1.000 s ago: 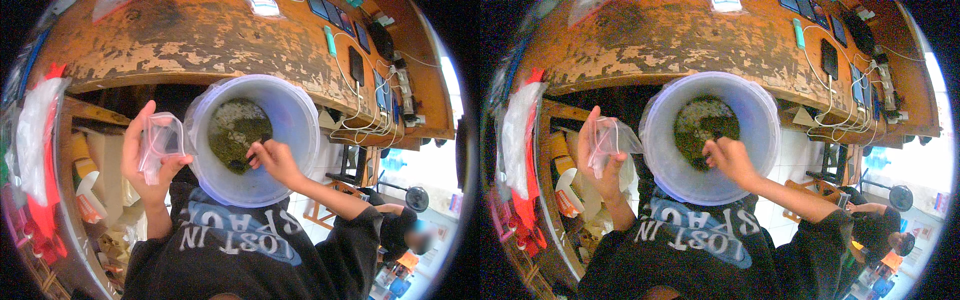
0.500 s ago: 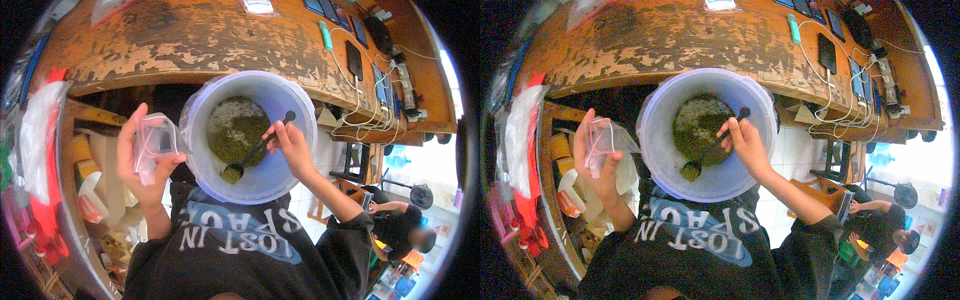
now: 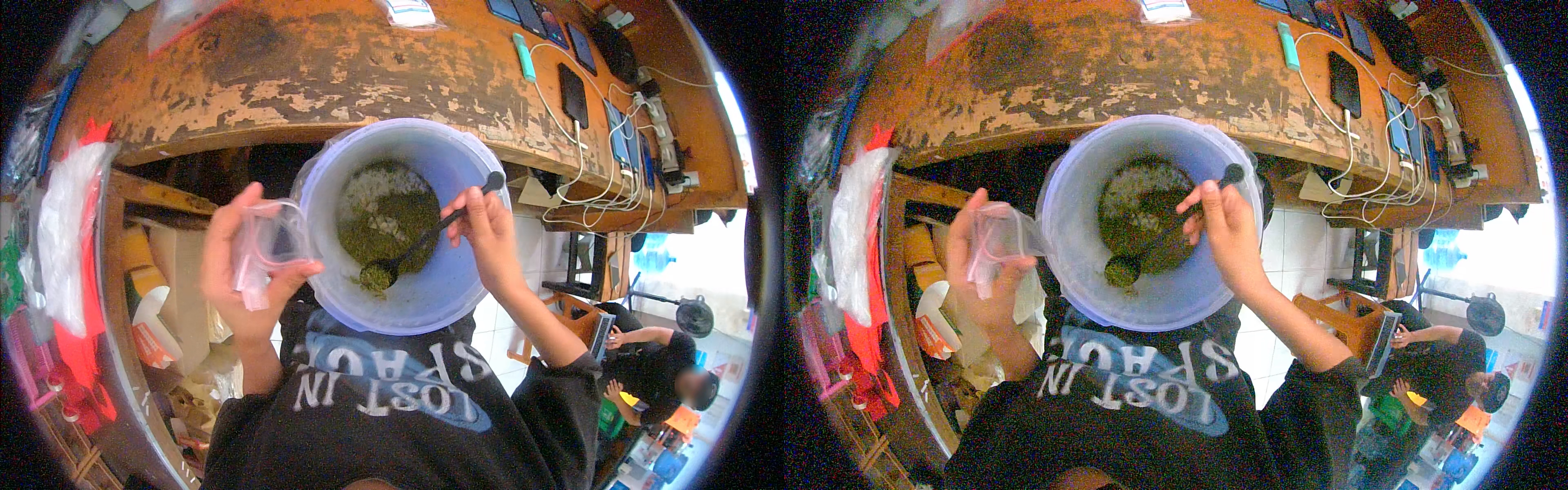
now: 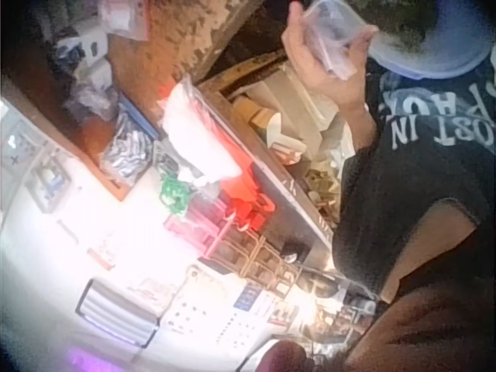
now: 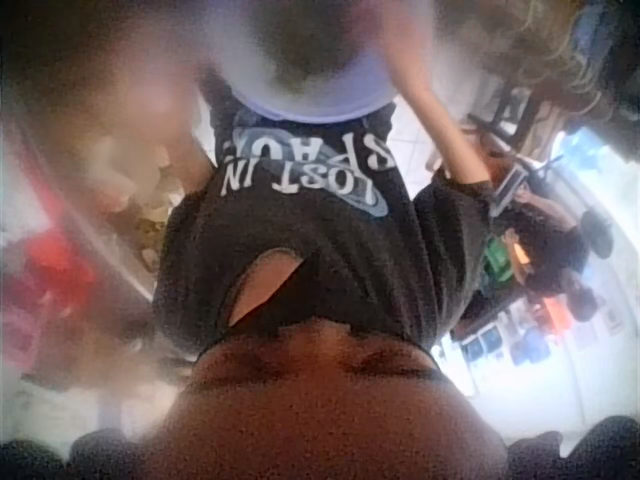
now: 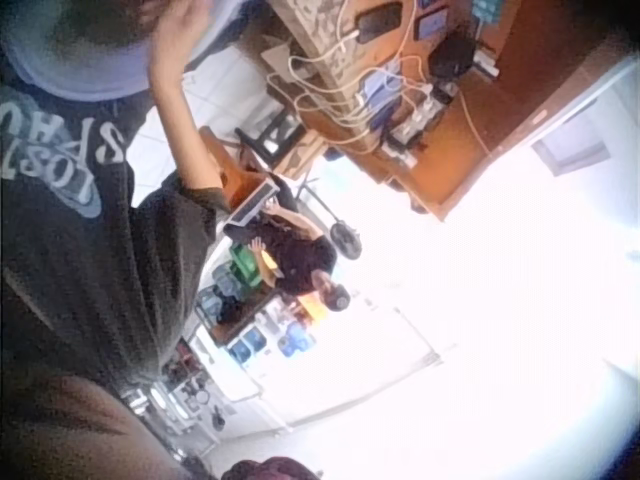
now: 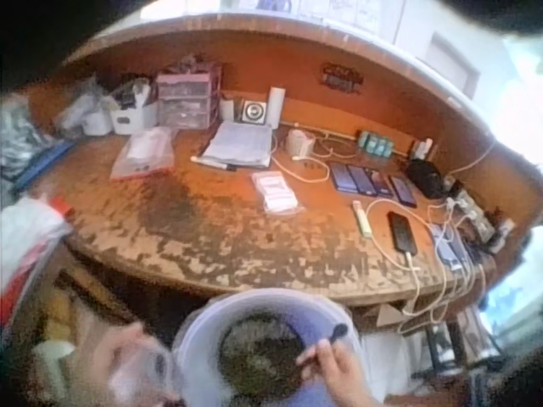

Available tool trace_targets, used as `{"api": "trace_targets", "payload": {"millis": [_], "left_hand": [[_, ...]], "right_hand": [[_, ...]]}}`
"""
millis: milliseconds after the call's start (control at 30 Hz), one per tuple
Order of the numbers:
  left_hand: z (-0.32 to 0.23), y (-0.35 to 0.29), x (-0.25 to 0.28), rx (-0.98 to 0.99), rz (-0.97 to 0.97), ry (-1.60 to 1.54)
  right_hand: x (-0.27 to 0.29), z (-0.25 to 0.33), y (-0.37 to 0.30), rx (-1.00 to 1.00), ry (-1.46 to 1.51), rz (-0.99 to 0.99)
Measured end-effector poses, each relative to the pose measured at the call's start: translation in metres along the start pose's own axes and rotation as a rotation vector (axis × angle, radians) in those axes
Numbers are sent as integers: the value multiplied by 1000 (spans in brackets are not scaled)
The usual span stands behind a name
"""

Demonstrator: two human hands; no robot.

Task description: The person scoops green dried herbs from a large plastic bucket using a small black spoon and transfers them into small clear plastic bags. The person seals each bag and places it on the wooden table. The process is repeated multiple times throughout the clip.

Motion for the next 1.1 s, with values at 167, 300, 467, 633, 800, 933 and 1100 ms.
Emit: {"api": "trace_targets", "payload": {"millis": [167, 300, 467, 633, 800, 933, 1100], "left_hand": [[-10, 3, -43, -187, 186, 24], [-18, 7, -74, -208, 343, 112], [-8, 3, -93, -202, 392, 312], [-9, 8, -99, -246, 326, 243], [22, 7, -93, -47, 346, -114], [44, -7, -102, 231, 436, -127], [44, -10, -99, 478, 301, -341]], "right_hand": [[39, 63, -22, 270, 109, -191], [65, 111, -54, 476, 277, -274], [52, 120, -73, 582, 161, -264], [7, 103, -69, 456, 13, 57], [20, 91, -58, 480, 170, 230], [44, 103, -67, 649, 235, 91], [58, 88, -65, 598, 106, -262]]}}
Point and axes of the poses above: each hand's wrist, its own y-axis towards the middle knuckle, its own x-axis out of the back of the hand, z = x × y, the point moved 9 cm from there along y, towards the middle knuckle, and after that the axes turned 12 degrees about -x, right-handed, at the moved point
